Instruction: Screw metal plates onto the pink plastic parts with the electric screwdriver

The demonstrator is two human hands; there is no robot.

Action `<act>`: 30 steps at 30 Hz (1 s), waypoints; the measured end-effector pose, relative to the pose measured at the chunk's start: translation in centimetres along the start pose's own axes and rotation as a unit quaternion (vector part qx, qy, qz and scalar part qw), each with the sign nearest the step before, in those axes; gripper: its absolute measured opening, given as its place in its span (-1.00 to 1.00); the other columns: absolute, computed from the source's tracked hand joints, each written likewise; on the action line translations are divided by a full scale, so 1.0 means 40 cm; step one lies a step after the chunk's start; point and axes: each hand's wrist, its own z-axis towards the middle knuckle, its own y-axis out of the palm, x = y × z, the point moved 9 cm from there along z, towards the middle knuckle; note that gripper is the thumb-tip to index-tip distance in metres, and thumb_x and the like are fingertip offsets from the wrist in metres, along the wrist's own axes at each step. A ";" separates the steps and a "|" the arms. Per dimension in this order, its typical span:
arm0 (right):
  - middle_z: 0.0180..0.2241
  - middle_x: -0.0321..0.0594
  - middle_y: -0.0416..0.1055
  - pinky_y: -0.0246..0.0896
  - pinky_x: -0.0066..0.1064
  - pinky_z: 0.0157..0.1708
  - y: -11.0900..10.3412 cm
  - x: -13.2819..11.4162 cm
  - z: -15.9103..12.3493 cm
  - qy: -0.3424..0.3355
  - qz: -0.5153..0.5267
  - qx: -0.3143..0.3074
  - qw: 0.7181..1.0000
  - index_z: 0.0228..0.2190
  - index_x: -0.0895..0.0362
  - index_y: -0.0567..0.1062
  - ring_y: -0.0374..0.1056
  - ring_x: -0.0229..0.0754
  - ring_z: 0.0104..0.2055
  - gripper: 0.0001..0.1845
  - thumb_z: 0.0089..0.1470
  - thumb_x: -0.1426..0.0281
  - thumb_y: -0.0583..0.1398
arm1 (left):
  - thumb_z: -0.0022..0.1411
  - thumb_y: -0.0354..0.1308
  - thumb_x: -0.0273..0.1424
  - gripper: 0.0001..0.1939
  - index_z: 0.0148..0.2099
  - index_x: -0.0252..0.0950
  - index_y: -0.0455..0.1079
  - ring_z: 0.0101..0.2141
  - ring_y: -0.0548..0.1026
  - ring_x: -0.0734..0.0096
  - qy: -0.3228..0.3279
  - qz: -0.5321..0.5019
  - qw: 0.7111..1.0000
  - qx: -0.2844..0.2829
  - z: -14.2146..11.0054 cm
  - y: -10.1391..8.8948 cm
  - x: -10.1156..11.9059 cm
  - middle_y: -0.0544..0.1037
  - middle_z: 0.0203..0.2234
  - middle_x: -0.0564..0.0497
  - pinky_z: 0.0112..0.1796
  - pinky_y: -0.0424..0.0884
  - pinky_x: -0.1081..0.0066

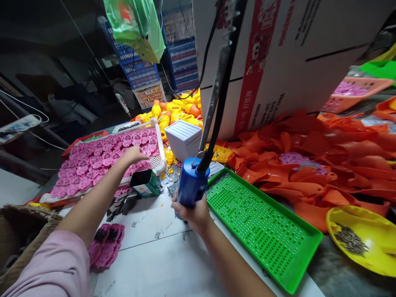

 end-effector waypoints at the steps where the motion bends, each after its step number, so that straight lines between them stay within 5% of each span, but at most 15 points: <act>1: -0.56 -0.30 0.42 0.30 -0.35 -0.56 -0.001 -0.003 0.001 0.000 0.000 0.004 1.000 -0.40 0.13 0.47 0.34 -0.25 -0.58 -0.53 -0.34 0.14 0.43 | 0.33 0.18 -0.20 -0.66 -0.01 -0.35 0.41 -0.19 0.52 0.29 0.011 -0.022 1.000 0.015 -0.027 -0.031 -0.004 0.52 -0.15 -0.07 -0.17 0.50 0.22; 4: -0.56 -0.32 0.43 0.30 -0.35 -0.55 -0.006 -0.008 0.003 0.003 -0.002 0.014 1.000 -0.30 0.11 0.47 0.36 -0.23 -0.58 -0.46 -0.36 0.15 0.44 | 0.20 0.24 -0.12 -0.55 -0.03 -0.39 0.45 -0.22 0.54 0.16 0.044 -0.098 0.991 0.083 -0.150 -0.105 -0.033 0.55 -0.24 -0.09 -0.26 0.44 0.31; 6: -0.56 -0.35 0.43 0.31 -0.35 -0.54 -0.010 -0.012 0.003 0.003 -0.001 0.020 1.000 -0.24 0.10 0.46 0.37 -0.24 -0.59 -0.43 -0.34 0.17 0.43 | 0.16 0.25 -0.12 -0.44 0.09 -0.38 0.40 -0.17 0.52 0.15 0.065 -0.141 0.981 0.114 -0.258 -0.100 -0.055 0.53 -0.14 -0.13 -0.22 0.43 0.31; 8: -0.57 -0.38 0.43 0.32 -0.35 -0.52 -0.012 -0.016 0.001 0.003 0.001 0.024 1.000 -0.23 0.09 0.46 0.37 -0.25 -0.59 -0.44 -0.33 0.19 0.43 | 0.10 0.27 -0.17 -0.46 0.08 -0.34 0.43 -0.16 0.51 0.17 0.091 -0.170 0.975 0.111 -0.366 -0.037 -0.060 0.52 -0.12 -0.12 -0.20 0.44 0.31; 13: -0.59 -0.38 0.43 0.32 -0.37 -0.55 -0.007 -0.014 -0.004 0.010 0.004 0.023 1.000 -0.40 0.11 0.49 0.35 -0.27 -0.62 -0.58 -0.37 0.24 0.44 | -0.05 0.37 -0.33 -0.50 0.00 -0.30 0.50 -0.13 0.53 0.09 0.141 -0.195 0.970 0.045 -0.538 0.227 -0.041 0.56 -0.16 -0.12 -0.07 0.45 0.19; 16: -0.61 -0.35 0.43 0.30 -0.39 -0.59 -0.007 -0.009 -0.007 0.009 0.001 0.025 1.000 -0.53 0.12 0.47 0.35 -0.27 -0.63 -0.64 -0.40 0.24 0.44 | -0.01 0.38 -0.28 -0.39 0.11 -0.29 0.42 0.00 0.48 0.01 0.162 -0.197 0.967 0.021 -0.567 0.333 -0.036 0.53 -0.02 -0.18 0.04 0.40 0.09; 20: -0.62 -0.35 0.43 0.29 -0.39 -0.62 -0.008 -0.011 -0.008 0.001 -0.002 0.032 0.999 -0.55 0.11 0.45 0.34 -0.26 -0.65 -0.64 -0.41 0.23 0.44 | 0.10 0.32 -0.30 -0.38 0.21 -0.30 0.33 0.08 0.42 0.06 0.198 -0.192 0.961 -0.001 -0.571 0.382 -0.015 0.49 0.06 -0.19 0.10 0.35 0.13; 25: -0.63 -0.33 0.41 0.23 -0.39 -0.69 -0.007 -0.019 -0.009 -0.011 -0.008 0.031 0.999 -0.55 0.11 0.45 0.33 -0.24 -0.66 -0.62 -0.41 0.21 0.44 | 0.04 0.41 -0.30 -0.35 0.18 -0.24 0.37 0.11 0.40 0.07 0.212 -0.159 0.964 -0.003 -0.565 0.366 0.004 0.48 0.09 -0.13 0.11 0.33 0.16; 29: -0.62 -0.37 0.41 0.26 -0.37 -0.67 -0.012 -0.019 -0.009 -0.015 -0.010 0.031 0.999 -0.36 0.07 0.49 0.33 -0.23 -0.66 -0.53 -0.38 0.20 0.44 | 0.27 0.21 -0.40 -0.90 -0.17 -0.25 0.53 0.04 0.45 0.19 0.141 -0.106 0.984 0.012 -0.504 0.313 -0.071 0.55 -0.03 -0.07 0.11 0.32 0.18; 30: -0.61 -0.38 0.41 0.27 -0.36 -0.65 -0.013 -0.019 -0.009 -0.015 -0.011 0.032 0.999 -0.29 0.06 0.49 0.34 -0.23 -0.65 -0.48 -0.38 0.20 0.44 | 0.33 0.14 -0.41 -0.87 -0.16 -0.28 0.52 0.04 0.44 0.20 0.107 -0.090 0.990 0.019 -0.478 0.296 -0.107 0.54 -0.05 -0.09 0.11 0.32 0.15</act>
